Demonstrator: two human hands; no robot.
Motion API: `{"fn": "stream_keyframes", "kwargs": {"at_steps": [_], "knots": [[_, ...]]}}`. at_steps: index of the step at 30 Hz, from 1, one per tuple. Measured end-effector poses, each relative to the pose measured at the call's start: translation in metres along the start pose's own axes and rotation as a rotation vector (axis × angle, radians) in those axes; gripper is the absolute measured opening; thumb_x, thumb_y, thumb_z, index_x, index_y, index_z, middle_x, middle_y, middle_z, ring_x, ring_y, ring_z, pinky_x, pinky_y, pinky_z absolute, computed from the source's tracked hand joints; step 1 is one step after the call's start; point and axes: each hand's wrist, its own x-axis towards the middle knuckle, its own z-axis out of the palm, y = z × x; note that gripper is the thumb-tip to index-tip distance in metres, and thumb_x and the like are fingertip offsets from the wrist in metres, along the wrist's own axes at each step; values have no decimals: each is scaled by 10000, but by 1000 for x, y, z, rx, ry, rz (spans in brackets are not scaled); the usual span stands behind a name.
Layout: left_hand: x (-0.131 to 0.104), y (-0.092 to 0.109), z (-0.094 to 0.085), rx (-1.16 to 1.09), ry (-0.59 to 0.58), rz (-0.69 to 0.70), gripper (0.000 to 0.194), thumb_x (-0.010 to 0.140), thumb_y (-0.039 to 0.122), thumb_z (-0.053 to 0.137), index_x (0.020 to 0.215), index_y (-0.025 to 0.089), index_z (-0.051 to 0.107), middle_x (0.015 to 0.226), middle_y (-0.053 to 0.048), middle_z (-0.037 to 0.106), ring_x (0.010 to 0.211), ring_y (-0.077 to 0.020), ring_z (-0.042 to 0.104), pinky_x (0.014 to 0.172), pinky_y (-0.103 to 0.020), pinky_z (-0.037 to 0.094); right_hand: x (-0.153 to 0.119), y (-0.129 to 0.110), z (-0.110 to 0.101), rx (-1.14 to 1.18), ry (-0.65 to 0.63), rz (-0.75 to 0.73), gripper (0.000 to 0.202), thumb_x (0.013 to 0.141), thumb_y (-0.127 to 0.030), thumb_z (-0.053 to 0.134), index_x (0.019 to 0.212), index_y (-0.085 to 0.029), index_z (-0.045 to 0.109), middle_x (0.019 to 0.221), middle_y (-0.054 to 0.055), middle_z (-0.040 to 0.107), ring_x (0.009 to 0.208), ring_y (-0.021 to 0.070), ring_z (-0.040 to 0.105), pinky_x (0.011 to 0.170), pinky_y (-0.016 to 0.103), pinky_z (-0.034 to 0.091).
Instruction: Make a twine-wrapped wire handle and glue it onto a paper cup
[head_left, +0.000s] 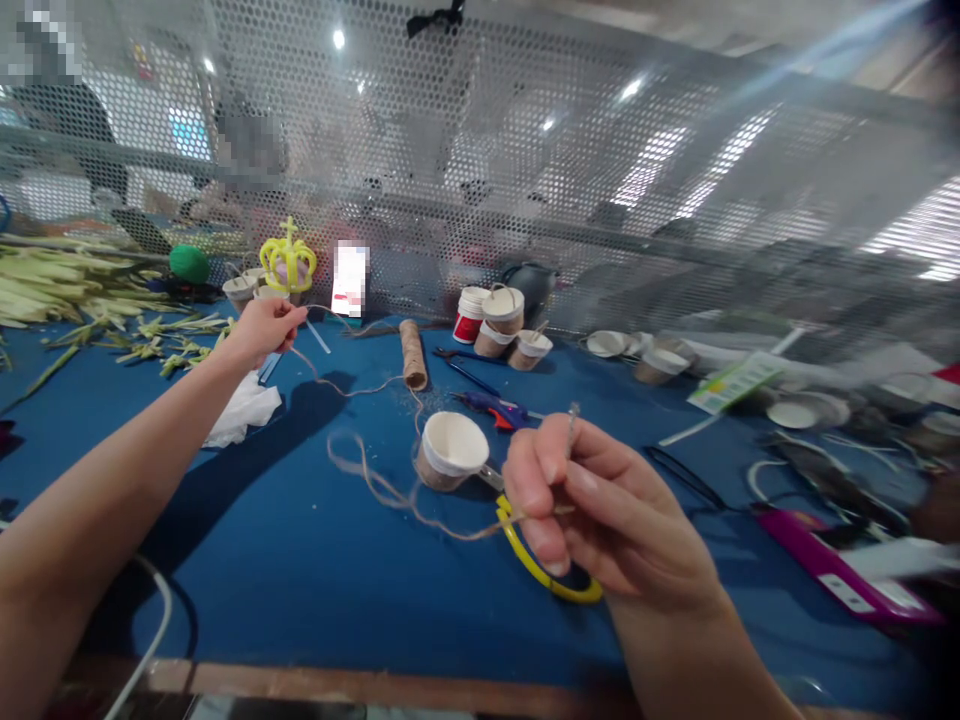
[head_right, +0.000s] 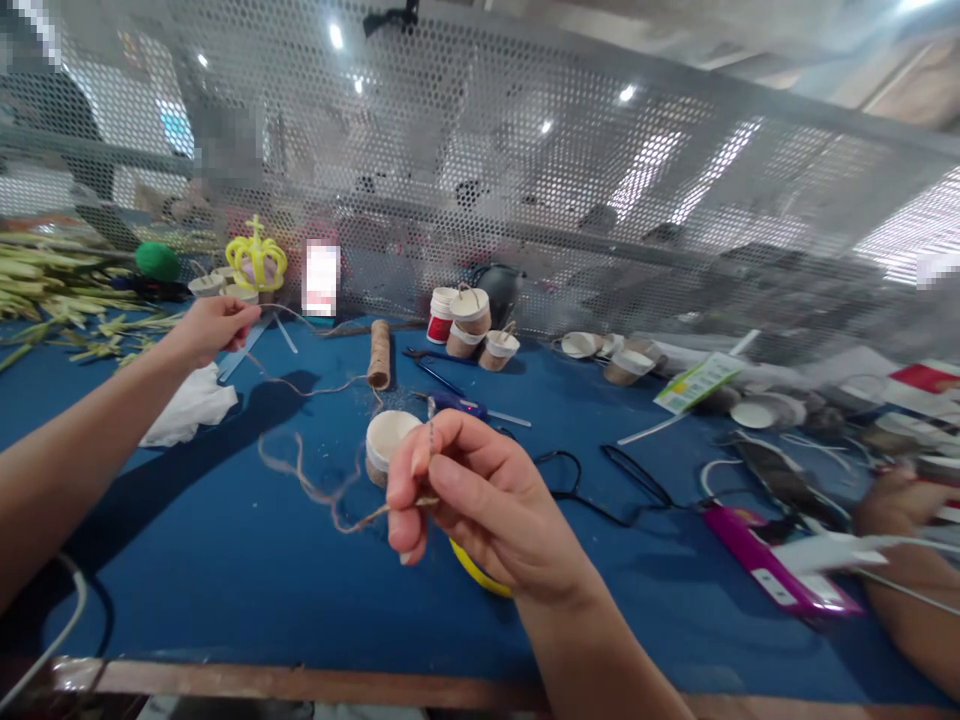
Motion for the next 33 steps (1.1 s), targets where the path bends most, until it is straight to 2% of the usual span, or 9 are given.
{"fn": "stream_keyframes", "kwargs": {"at_steps": [5, 9, 12, 14, 20, 24, 28, 31, 33], "knots": [[2, -4, -11, 202, 99, 16, 205, 767, 334, 441, 626, 184, 443, 491, 23, 426, 436, -92, 431, 432, -231, 331, -1, -6, 0, -40, -5, 15, 169, 700, -313, 621, 636, -203, 509, 595, -24, 511, 399, 61, 484, 346, 180, 389], [3, -6, -9, 395, 88, 76, 209, 758, 315, 446, 808, 137, 542, 695, -86, 573, 657, -206, 571, 603, -322, 429, 0, -6, -1, -5, -10, 11, 138, 692, -279, 632, 643, -203, 528, 600, -20, 524, 410, 58, 490, 345, 169, 387], [-2, -5, 12, 566, 15, 223, 355, 719, 316, 525, 998, 97, 531, 1022, -172, 540, 984, -302, 498, 857, -405, 357, 1, -2, -3, 6, -17, -2, 131, 699, -281, 626, 652, -203, 531, 602, -19, 523, 399, 56, 484, 330, 163, 379], [-9, -3, 35, 663, -146, 319, 353, 718, 331, 536, 992, 110, 560, 1055, -156, 540, 1056, -297, 455, 921, -396, 312, 2, 1, -4, 1, -22, -19, 135, 702, -293, 622, 662, -205, 528, 602, -17, 524, 385, 58, 478, 319, 167, 377], [-15, 0, 92, 800, -434, 293, 212, 739, 274, 560, 877, 120, 610, 938, -124, 596, 903, -227, 559, 779, -328, 435, 6, 6, -10, 46, -77, -11, 99, 716, -248, 617, 703, -195, 534, 649, -4, 560, 453, 76, 537, 355, 169, 410], [9, 14, 80, 860, -415, 217, 279, 820, 281, 477, 1064, 149, 505, 1055, -75, 541, 891, -177, 551, 743, -364, 472, 8, 7, -11, 73, -106, 12, 83, 738, -224, 599, 723, -179, 531, 675, 0, 580, 489, 73, 564, 400, 166, 440], [34, 29, 52, 886, -153, 200, 295, 844, 279, 422, 1087, 124, 486, 1088, -102, 523, 973, -203, 521, 809, -381, 435, 10, 10, -12, 69, -97, 1, 100, 745, -237, 593, 735, -174, 517, 688, 0, 581, 520, 78, 577, 427, 172, 463], [33, 31, 46, 875, -109, 225, 417, 762, 226, 522, 1122, 34, 439, 1119, -230, 491, 1026, -293, 498, 802, -370, 408, 12, 12, -13, 68, -79, -20, 95, 748, -240, 590, 746, -172, 524, 704, -2, 576, 537, 74, 577, 452, 177, 478], [22, 28, 52, 851, -168, 267, 431, 735, 303, 538, 1091, 66, 481, 1081, -202, 537, 987, -297, 524, 774, -353, 415, 14, 13, -13, 62, -63, -24, 92, 751, -239, 586, 742, -171, 525, 712, -4, 574, 545, 70, 576, 465, 176, 483]]}}
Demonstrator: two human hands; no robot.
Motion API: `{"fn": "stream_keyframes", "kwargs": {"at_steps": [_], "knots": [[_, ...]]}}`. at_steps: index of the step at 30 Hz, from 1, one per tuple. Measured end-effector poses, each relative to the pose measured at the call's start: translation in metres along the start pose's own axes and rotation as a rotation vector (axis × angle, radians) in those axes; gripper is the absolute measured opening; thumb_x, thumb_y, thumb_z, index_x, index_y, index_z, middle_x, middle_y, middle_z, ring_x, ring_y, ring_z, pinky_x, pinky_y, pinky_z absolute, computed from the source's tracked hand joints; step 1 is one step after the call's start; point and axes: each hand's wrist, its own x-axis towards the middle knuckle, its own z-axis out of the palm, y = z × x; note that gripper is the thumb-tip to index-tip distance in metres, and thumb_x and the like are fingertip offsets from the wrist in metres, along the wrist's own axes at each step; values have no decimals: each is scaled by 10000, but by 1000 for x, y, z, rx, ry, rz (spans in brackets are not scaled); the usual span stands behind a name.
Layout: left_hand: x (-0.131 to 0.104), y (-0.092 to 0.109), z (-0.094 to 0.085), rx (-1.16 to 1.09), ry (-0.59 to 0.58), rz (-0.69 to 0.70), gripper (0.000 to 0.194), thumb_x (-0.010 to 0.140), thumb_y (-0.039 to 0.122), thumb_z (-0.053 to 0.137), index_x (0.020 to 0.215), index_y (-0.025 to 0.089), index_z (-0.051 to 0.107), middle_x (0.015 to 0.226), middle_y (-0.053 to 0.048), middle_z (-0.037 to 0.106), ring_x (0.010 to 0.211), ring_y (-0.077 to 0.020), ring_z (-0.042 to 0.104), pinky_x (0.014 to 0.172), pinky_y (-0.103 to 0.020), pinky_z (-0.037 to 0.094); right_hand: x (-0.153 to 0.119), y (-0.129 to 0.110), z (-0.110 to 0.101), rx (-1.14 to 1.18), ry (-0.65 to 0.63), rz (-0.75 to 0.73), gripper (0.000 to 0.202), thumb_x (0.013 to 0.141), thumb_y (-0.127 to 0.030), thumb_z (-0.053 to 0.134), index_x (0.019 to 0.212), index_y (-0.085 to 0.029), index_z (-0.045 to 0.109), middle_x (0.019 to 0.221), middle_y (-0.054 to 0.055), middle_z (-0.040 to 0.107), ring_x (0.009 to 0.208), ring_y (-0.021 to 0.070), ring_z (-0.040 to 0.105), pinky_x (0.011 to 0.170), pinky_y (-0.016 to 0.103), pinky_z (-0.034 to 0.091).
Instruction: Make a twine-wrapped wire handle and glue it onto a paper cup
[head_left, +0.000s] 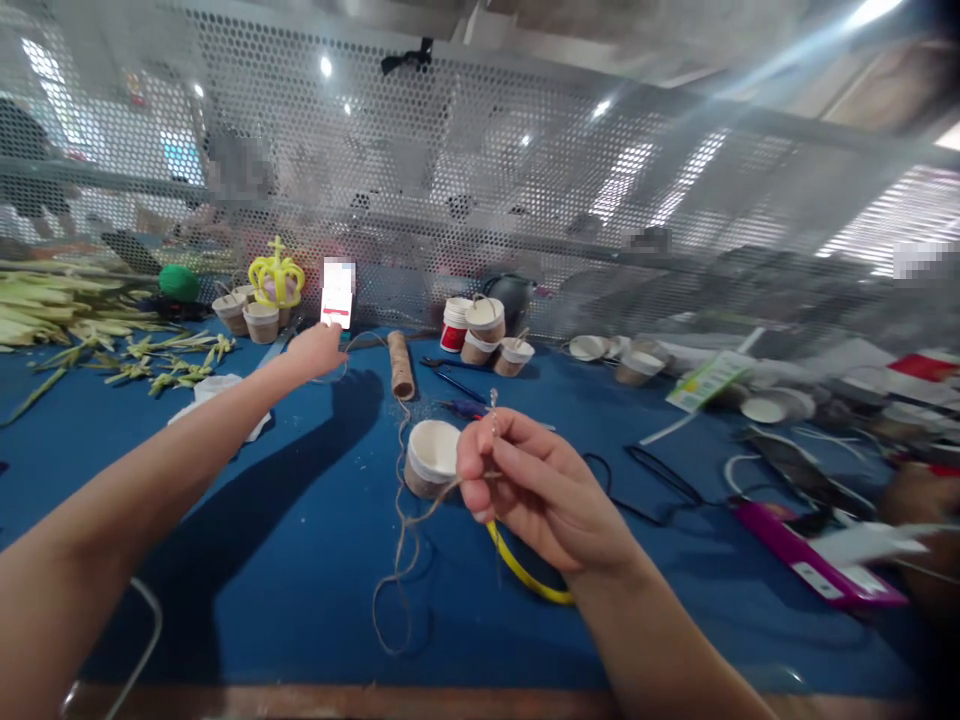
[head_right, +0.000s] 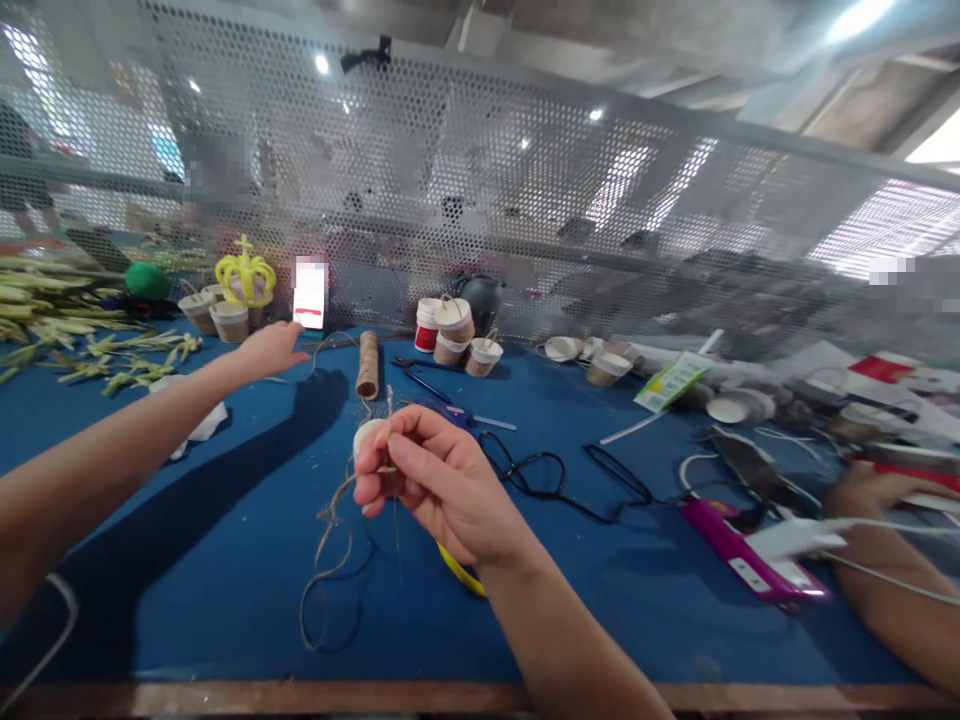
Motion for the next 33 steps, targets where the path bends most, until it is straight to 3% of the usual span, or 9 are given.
{"fn": "stream_keyframes", "kwargs": {"at_steps": [3, 6, 10, 13, 16, 22, 26, 30, 33], "knots": [[-17, 17, 14, -46, -67, 116, 375, 744, 436, 484, 951, 139, 581, 933, -108, 618, 893, -239, 570, 747, -294, 425, 2, 4, 1, 0, -7, 9, 82, 760, -232, 575, 743, -167, 527, 719, -4, 580, 558, 68, 580, 480, 174, 486], [-24, 41, 25, -64, -58, 157, 445, 762, 493, 422, 987, 139, 573, 959, -120, 588, 887, -233, 564, 745, -302, 428, 3, 8, 4, 14, -38, 23, 66, 772, -214, 561, 754, -158, 533, 725, 3, 592, 577, 75, 590, 493, 179, 488], [-13, 77, 34, -68, 6, 189, 438, 800, 458, 380, 1139, 205, 495, 1155, -130, 457, 1043, -256, 475, 814, -336, 402, 3, 11, 5, 30, -64, 35, 59, 791, -199, 537, 762, -148, 535, 730, 6, 597, 597, 78, 599, 513, 179, 490], [4, 93, 40, -65, 3, 211, 387, 821, 445, 350, 1083, 242, 548, 1208, -108, 425, 1125, -268, 401, 860, -355, 373, 4, 12, 4, 29, -60, 41, 64, 796, -200, 532, 761, -147, 531, 728, 7, 602, 595, 77, 601, 514, 178, 490], [16, 89, 44, -57, -25, 140, 447, 819, 461, 330, 1006, 150, 590, 1167, -167, 469, 1068, -308, 453, 837, -394, 383, 4, 11, 1, 31, -56, 33, 63, 803, -191, 522, 763, -144, 531, 727, 7, 603, 597, 76, 602, 516, 176, 490], [27, 59, 43, -53, -20, -111, 522, 794, 477, 370, 1106, 72, 478, 1074, -236, 524, 1024, -350, 496, 812, -450, 388, 4, 11, -1, 49, -72, 30, 77, 801, -195, 528, 753, -136, 538, 718, 10, 607, 598, 83, 609, 513, 185, 494], [34, 53, 46, -123, -13, -104, 459, 759, 456, 458, 1124, 179, 464, 1191, -169, 451, 1070, -314, 477, 848, -404, 387, 4, 12, -2, 61, -74, 36, 78, 799, -197, 533, 749, -136, 536, 714, 9, 609, 596, 84, 612, 517, 188, 496], [41, 48, 53, -246, -23, -125, 505, 615, 335, 652, 1055, 126, 516, 1188, -206, 438, 1071, -354, 466, 853, -414, 385, 4, 11, -3, 38, -63, 38, 77, 802, -196, 528, 755, -136, 540, 727, 10, 609, 599, 80, 610, 520, 186, 497], [45, 42, 58, -396, -10, -137, 440, 618, 213, 637, 1034, 121, 527, 1115, -183, 514, 1060, -320, 483, 850, -382, 390, 4, 11, -4, 34, -61, 41, 76, 805, -197, 524, 756, -140, 541, 728, 10, 609, 598, 80, 610, 520, 187, 496]]}}
